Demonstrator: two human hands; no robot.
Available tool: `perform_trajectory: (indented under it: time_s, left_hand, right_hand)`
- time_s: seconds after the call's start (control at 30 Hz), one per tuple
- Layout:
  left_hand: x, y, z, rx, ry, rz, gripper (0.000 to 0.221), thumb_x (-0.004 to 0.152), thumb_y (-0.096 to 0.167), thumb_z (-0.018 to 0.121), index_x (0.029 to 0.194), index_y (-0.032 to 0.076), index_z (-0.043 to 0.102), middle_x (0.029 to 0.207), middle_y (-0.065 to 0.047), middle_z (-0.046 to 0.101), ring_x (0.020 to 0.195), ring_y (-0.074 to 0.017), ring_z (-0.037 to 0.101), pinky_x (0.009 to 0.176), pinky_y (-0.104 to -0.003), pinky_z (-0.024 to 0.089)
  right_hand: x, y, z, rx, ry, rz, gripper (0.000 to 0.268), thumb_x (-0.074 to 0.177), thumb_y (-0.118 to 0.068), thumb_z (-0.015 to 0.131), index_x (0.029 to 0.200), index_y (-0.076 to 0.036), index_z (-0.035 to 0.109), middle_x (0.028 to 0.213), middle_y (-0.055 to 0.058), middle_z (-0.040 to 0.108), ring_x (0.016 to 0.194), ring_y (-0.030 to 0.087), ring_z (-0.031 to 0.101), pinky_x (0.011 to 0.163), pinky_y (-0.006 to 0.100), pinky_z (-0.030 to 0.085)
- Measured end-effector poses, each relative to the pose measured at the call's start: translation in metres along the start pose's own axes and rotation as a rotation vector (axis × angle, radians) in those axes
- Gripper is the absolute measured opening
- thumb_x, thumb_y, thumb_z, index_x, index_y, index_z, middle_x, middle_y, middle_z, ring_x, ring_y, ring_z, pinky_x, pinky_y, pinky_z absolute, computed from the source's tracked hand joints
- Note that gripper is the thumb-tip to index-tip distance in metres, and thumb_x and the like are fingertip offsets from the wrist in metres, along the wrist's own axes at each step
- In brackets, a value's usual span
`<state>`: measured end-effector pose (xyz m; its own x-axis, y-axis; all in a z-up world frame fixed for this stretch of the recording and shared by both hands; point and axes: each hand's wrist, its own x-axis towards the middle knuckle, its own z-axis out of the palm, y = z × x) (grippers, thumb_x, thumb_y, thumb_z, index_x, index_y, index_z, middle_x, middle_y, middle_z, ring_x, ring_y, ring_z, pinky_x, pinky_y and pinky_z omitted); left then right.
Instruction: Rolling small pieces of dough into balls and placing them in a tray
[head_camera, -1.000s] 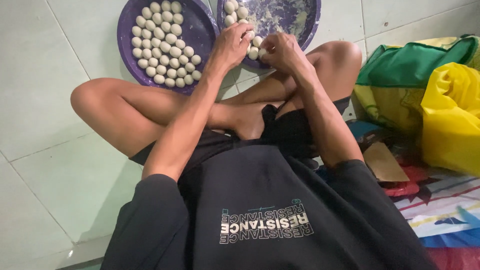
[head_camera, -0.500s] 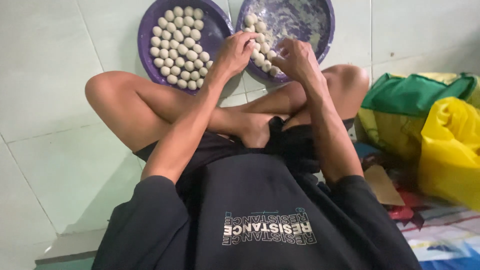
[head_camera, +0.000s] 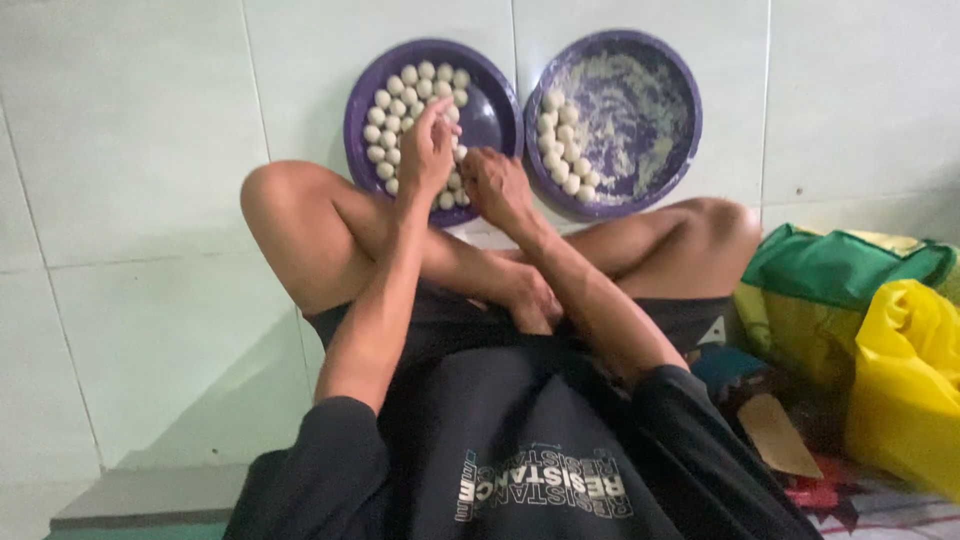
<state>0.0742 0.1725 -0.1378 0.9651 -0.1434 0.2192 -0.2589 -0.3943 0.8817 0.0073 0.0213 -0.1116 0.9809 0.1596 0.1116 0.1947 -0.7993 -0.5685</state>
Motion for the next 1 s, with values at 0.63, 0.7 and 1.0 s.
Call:
perform_trajectory:
  time_s: [0.63,0.7,1.0]
  left_hand:
    - [0.005,0.061,0.034,-0.239,-0.155,-0.276,0.059,0.108,0.049,0.047,0.142,0.003,0.059,0.134,-0.027,0.064,0.129,-0.0408,0.059,0.111,-0.052,0.044]
    - [0.005,0.065,0.042,-0.294,-0.209,-0.315,0.064,0.108,0.053,0.045,0.143,0.001,0.058,0.138,-0.028,0.061,0.133,-0.0403,0.056,0.116,-0.052,0.04]
    - [-0.015,0.089,0.102,-0.409,-0.063,-0.085,0.043,0.105,0.013,0.04,0.14,0.003,0.062,0.137,-0.029,0.062,0.132,-0.0416,0.055,0.112,-0.052,0.042]
  right_hand:
    - [0.005,-0.013,-0.068,0.517,0.059,0.466,0.028,0.087,-0.032,0.073,0.111,-0.018,0.074,0.093,0.012,0.076,0.09,0.031,0.073,0.078,0.044,0.055]
    - [0.004,-0.03,-0.091,0.55,0.069,0.457,0.029,0.086,-0.03,0.073,0.11,-0.015,0.075,0.093,0.014,0.077,0.09,0.033,0.074,0.075,0.043,0.055]
    - [0.003,0.032,-0.069,1.203,0.28,0.66,0.03,0.092,-0.022,0.069,0.112,0.001,0.071,0.085,0.013,0.071,0.078,0.016,0.065,0.066,0.03,0.055]
